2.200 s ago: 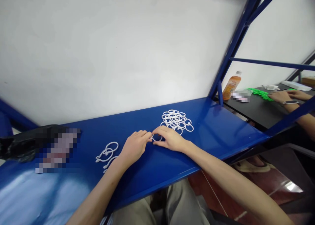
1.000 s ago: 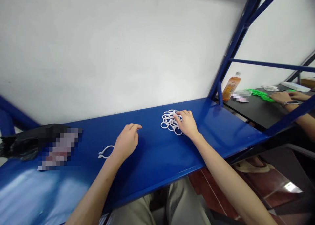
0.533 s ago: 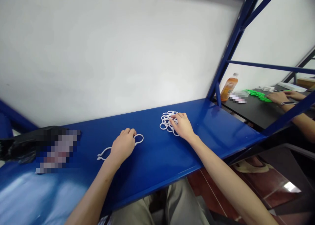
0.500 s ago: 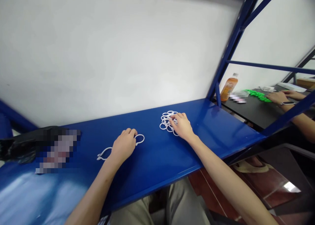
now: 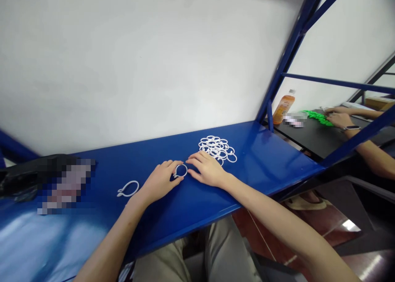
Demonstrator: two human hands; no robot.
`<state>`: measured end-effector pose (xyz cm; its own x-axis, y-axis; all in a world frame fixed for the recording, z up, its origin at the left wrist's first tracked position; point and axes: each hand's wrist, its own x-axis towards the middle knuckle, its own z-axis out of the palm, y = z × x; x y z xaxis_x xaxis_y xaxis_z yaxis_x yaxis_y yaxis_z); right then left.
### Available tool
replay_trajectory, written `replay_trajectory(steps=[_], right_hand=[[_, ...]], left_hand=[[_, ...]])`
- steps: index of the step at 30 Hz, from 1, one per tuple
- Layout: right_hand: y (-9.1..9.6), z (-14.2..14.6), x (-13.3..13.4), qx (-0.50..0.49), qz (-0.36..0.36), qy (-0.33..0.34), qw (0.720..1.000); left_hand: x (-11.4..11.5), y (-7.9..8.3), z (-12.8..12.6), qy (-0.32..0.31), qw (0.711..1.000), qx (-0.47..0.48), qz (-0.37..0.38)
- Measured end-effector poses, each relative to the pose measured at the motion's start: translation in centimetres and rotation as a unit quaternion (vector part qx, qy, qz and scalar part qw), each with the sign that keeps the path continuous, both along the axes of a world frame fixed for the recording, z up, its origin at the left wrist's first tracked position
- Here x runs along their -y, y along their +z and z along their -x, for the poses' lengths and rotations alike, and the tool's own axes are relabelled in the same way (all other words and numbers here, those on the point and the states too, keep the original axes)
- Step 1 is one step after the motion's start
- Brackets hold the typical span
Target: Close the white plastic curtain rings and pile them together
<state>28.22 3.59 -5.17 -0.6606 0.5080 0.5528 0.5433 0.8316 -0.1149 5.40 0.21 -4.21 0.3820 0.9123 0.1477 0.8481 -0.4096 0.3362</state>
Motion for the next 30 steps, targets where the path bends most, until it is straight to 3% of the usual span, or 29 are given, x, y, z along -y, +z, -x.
replay_trajectory(steps=[4, 13, 20, 24, 30], right_hand=[[-0.3, 0.6, 0.7, 0.037, 0.018, 0.034, 0.999], [-1.1, 0.5, -0.1, 0.027, 0.033, 0.037, 0.998], [-2.1, 0.9, 0.3, -0.009, 0.022, -0.022, 0.999], [-2.0, 0.8, 1.0, -0.023, 0.046, -0.043, 0.998], [-1.7, 0.3, 3.6, -0.041, 0.094, -0.031, 0.994]], left_hand=[[-0.1, -0.4, -0.6, -0.04, 0.999, 0.008, -0.023], [-0.7, -1.8, -0.8, -0.041, 0.995, 0.004, -0.092], [-0.4, -2.4, -1.8, 0.006, 0.989, -0.003, -0.145], [0.4, -2.6, -2.0, 0.035, 0.987, -0.026, -0.156], [3.5, -2.5, -2.5, 0.026, 0.991, -0.035, -0.125]])
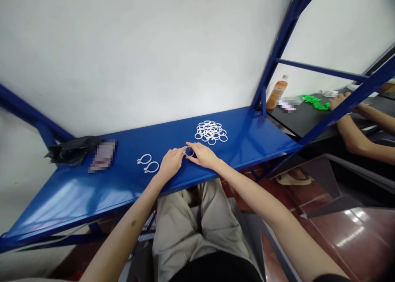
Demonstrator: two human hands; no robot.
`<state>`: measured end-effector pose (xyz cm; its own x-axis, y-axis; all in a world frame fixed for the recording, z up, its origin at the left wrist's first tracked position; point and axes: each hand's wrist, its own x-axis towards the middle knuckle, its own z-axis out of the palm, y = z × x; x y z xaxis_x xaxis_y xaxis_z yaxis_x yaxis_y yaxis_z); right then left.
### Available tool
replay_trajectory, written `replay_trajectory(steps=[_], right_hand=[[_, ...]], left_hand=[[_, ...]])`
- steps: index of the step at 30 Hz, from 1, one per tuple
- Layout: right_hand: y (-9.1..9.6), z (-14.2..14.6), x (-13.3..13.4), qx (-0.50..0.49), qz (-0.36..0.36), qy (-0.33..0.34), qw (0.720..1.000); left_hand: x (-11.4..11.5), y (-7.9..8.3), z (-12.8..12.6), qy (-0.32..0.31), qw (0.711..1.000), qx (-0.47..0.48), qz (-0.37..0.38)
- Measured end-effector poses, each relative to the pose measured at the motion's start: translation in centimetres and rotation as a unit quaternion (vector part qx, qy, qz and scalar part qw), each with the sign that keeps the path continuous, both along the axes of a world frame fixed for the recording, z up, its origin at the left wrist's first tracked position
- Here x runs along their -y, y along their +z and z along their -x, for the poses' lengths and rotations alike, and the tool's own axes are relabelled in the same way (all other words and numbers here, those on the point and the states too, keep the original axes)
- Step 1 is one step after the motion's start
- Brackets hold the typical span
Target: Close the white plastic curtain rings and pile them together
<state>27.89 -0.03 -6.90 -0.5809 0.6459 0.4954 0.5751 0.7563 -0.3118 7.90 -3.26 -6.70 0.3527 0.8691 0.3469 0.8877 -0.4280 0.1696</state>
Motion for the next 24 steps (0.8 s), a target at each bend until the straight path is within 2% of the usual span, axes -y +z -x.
replay_trajectory(steps=[4, 11, 17, 24], right_hand=[[-0.1, -0.3, 2.3, 0.015, 0.017, 0.03, 0.999], [0.0, -0.6, 5.8, -0.028, 0.084, 0.005, 0.996], [0.4, -0.6, 5.4, -0.088, 0.169, 0.017, 0.982], [0.5, -0.3, 5.1, -0.11, 0.203, 0.01, 0.973]], left_hand=[[2.7, 0.2, -0.3, -0.005, 1.0, 0.002, 0.03], [6.2, -0.3, -0.8, -0.024, 0.997, 0.061, 0.04], [6.3, 0.0, -1.0, -0.021, 0.994, 0.101, 0.041], [6.0, 0.3, -1.5, -0.011, 0.993, 0.107, 0.045]])
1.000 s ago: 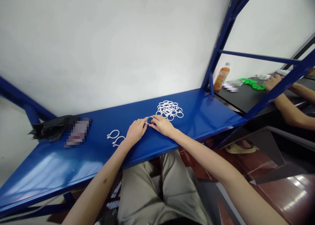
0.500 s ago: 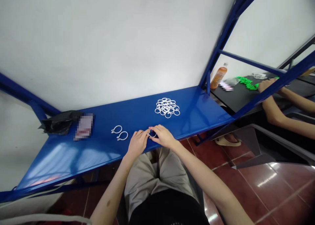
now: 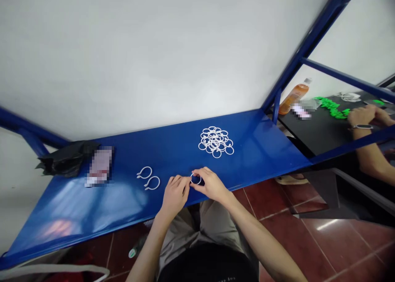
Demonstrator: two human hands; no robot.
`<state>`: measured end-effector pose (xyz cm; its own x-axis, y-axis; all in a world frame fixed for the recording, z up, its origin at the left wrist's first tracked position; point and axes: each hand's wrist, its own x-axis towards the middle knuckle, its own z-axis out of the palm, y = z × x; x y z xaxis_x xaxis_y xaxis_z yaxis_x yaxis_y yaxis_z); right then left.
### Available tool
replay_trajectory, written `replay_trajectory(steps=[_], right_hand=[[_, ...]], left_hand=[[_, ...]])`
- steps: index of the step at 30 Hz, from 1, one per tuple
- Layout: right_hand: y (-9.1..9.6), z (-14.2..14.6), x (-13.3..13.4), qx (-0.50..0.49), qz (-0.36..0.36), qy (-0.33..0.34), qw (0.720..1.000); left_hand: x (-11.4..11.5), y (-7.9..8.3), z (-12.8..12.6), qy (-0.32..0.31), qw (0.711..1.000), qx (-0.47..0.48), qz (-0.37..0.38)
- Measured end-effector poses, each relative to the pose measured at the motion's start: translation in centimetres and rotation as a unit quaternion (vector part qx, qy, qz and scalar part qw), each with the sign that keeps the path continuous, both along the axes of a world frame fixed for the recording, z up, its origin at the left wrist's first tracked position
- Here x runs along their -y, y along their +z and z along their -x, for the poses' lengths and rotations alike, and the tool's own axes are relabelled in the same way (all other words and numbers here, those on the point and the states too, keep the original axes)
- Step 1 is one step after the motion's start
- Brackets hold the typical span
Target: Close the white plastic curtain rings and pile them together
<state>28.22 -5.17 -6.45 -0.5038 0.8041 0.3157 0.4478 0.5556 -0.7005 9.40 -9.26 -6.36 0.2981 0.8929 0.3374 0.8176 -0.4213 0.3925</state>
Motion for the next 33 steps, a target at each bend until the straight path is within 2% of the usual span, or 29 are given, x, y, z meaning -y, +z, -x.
replay_trajectory(steps=[2, 4, 6, 8, 10, 13, 17, 22, 28, 33], right_hand=[[0.3, -0.5, -0.6, 0.001, -0.019, -0.034, 0.999], [0.5, -1.9, -1.8, 0.007, -0.053, -0.117, 0.992], [0.6, -4.0, -3.6, 0.026, -0.084, -0.233, 0.968], [0.5, -6.5, -5.7, 0.054, -0.102, -0.325, 0.939], [0.3, -8.7, -7.7, 0.079, -0.107, -0.362, 0.923], [0.0, -10.4, -9.8, 0.088, -0.103, -0.361, 0.923], [-0.6, -10.1, -10.8, 0.083, -0.084, -0.338, 0.934], [-1.1, -9.6, -10.3, 0.059, -0.09, -0.351, 0.93], [-0.9, -10.1, -9.7, 0.029, -0.104, -0.342, 0.934], [-0.3, -9.8, -9.2, 0.014, -0.14, -0.348, 0.927]], left_hand=[[0.0, 0.0, 0.5, 0.031, 0.999, 0.003, -0.026], [0.1, 0.1, 1.6, 0.097, 0.993, 0.005, -0.07], [0.4, 0.2, 2.9, 0.173, 0.977, -0.015, -0.122], [0.9, 0.2, 4.2, 0.245, 0.96, -0.064, -0.121], [1.6, 0.0, 4.9, 0.3, 0.941, -0.117, -0.105], [2.3, -0.5, 5.0, 0.334, 0.929, -0.141, -0.079], [2.6, -1.2, 4.7, 0.32, 0.936, -0.126, -0.076], [2.7, -1.4, 4.8, 0.278, 0.948, -0.115, -0.103], [2.1, -1.0, 3.1, 0.14, 0.98, -0.032, -0.134], [0.0, -0.6, 1.5, 0.044, 0.992, -0.024, -0.115]])
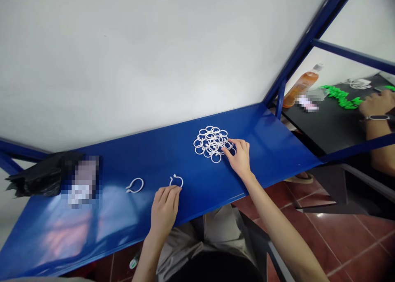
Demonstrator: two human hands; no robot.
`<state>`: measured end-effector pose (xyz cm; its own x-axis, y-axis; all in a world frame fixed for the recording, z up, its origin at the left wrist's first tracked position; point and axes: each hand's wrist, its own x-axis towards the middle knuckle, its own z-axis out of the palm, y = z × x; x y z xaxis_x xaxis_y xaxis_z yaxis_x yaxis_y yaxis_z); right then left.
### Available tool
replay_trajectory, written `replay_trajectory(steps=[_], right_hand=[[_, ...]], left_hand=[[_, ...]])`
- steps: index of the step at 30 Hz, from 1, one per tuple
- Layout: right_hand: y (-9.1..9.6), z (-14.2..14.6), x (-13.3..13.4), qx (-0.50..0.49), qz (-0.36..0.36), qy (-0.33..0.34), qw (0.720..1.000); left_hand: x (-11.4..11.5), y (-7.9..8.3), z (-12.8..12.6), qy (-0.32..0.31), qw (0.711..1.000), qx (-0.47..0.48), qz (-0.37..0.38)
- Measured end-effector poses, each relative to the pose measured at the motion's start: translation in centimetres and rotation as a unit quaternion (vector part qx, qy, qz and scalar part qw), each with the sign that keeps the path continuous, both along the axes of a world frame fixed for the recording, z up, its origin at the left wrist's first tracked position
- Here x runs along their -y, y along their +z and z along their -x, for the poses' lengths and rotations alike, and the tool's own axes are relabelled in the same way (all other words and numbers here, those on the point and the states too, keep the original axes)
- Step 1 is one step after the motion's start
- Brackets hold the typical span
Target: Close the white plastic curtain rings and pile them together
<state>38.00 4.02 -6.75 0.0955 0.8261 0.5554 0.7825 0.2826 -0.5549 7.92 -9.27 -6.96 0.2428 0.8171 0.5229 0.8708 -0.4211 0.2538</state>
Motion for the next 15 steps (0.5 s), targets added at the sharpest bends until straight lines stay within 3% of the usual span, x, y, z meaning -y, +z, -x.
replay_trajectory(steps=[2, 5, 9, 12, 15], right_hand=[[0.7, 1.0, 0.5, 0.003, -0.026, 0.015, 1.0], [1.9, 4.0, 1.0, 0.01, -0.03, 0.113, 0.993], [2.6, 9.6, 0.5, -0.015, 0.048, 0.266, 0.963], [2.0, 12.6, -0.5, -0.082, 0.118, 0.298, 0.944], [1.1, 13.5, -0.8, -0.159, 0.136, 0.303, 0.93]], left_hand=[[-1.6, 0.2, -0.4, -0.028, 1.0, -0.012, -0.005], [-4.8, 0.5, -0.9, -0.068, 0.996, -0.036, -0.033], [-8.5, 0.3, -1.1, -0.079, 0.991, -0.024, -0.105], [-9.6, 0.0, -1.0, -0.083, 0.988, 0.006, -0.127], [-9.4, -0.2, -0.9, -0.082, 0.989, 0.047, -0.111]])
